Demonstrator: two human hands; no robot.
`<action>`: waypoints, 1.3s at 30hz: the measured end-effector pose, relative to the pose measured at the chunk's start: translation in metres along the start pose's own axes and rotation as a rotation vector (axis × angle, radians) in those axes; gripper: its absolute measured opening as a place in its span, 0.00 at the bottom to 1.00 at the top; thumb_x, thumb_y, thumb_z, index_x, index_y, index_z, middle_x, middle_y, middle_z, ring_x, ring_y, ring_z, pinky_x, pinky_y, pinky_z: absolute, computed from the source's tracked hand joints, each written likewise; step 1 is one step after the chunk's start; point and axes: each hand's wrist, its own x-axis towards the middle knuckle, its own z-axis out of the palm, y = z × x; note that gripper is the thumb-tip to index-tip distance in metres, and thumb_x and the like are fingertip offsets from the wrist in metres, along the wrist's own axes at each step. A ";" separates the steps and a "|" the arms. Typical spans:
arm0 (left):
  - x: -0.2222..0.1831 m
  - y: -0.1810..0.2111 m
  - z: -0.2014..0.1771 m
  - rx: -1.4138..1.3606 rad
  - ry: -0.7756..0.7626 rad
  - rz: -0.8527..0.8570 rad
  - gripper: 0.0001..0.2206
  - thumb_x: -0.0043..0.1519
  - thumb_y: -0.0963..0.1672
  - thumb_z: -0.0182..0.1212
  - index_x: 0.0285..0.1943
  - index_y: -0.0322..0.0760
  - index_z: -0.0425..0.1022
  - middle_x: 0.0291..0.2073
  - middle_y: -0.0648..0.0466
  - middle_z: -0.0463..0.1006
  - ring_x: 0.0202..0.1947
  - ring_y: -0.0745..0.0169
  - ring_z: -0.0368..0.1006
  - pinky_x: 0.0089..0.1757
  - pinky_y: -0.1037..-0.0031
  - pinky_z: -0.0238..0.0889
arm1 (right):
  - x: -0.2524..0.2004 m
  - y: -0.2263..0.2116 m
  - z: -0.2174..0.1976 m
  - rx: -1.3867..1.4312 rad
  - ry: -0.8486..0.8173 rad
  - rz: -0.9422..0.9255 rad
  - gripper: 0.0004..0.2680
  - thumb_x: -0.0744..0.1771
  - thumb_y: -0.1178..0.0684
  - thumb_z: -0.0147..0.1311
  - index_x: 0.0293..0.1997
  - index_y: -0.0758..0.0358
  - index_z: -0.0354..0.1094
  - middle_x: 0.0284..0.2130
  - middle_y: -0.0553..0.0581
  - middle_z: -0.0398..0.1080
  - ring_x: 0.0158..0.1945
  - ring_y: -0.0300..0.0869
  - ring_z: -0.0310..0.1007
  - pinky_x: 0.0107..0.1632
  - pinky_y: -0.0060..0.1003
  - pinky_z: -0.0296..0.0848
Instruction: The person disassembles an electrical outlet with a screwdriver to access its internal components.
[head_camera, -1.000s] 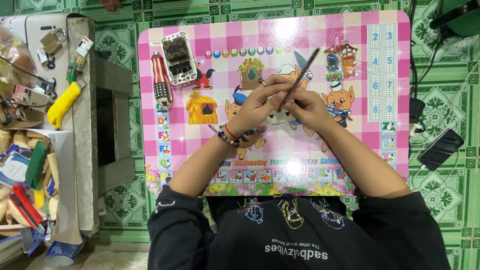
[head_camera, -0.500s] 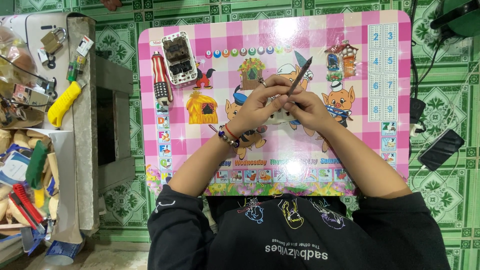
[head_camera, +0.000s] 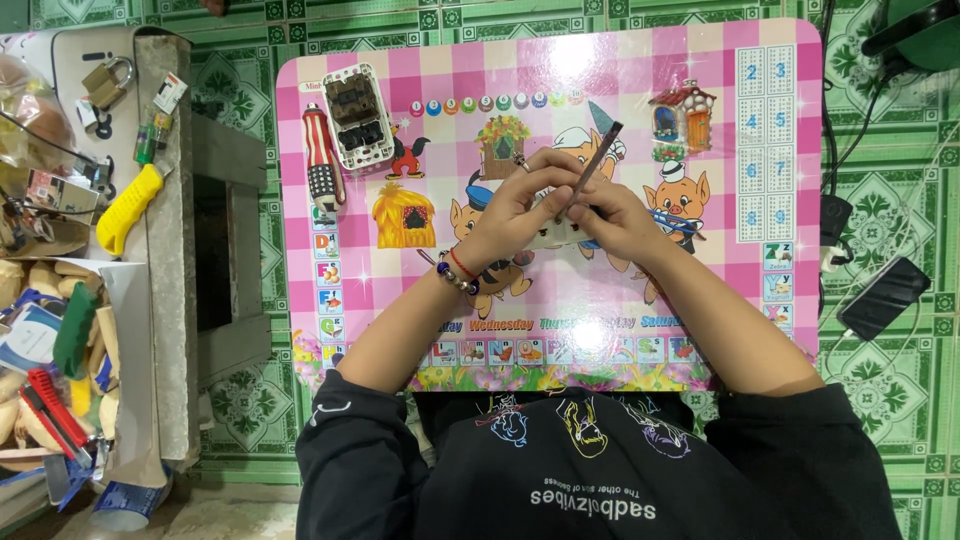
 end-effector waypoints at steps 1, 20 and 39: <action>0.001 0.002 0.000 0.000 0.003 0.002 0.09 0.71 0.43 0.52 0.48 0.37 0.79 0.49 0.50 0.73 0.52 0.59 0.71 0.55 0.63 0.61 | 0.001 -0.002 0.000 -0.030 -0.012 -0.006 0.06 0.69 0.61 0.53 0.43 0.71 0.77 0.36 0.63 0.77 0.47 0.49 0.73 0.57 0.48 0.66; 0.001 0.002 0.000 -0.021 -0.024 0.005 0.06 0.68 0.44 0.61 0.45 0.37 0.76 0.51 0.49 0.72 0.53 0.56 0.72 0.55 0.57 0.62 | 0.011 -0.023 0.017 0.049 0.089 -0.013 0.08 0.67 0.56 0.63 0.48 0.68 0.74 0.41 0.61 0.77 0.55 0.48 0.71 0.64 0.48 0.62; 0.003 0.005 0.005 0.010 0.005 -0.070 0.11 0.71 0.47 0.54 0.53 0.37 0.79 0.51 0.48 0.71 0.58 0.53 0.68 0.57 0.58 0.61 | 0.020 -0.038 0.015 -0.202 0.094 -0.209 0.05 0.69 0.55 0.57 0.41 0.67 0.75 0.37 0.62 0.77 0.48 0.56 0.73 0.57 0.49 0.68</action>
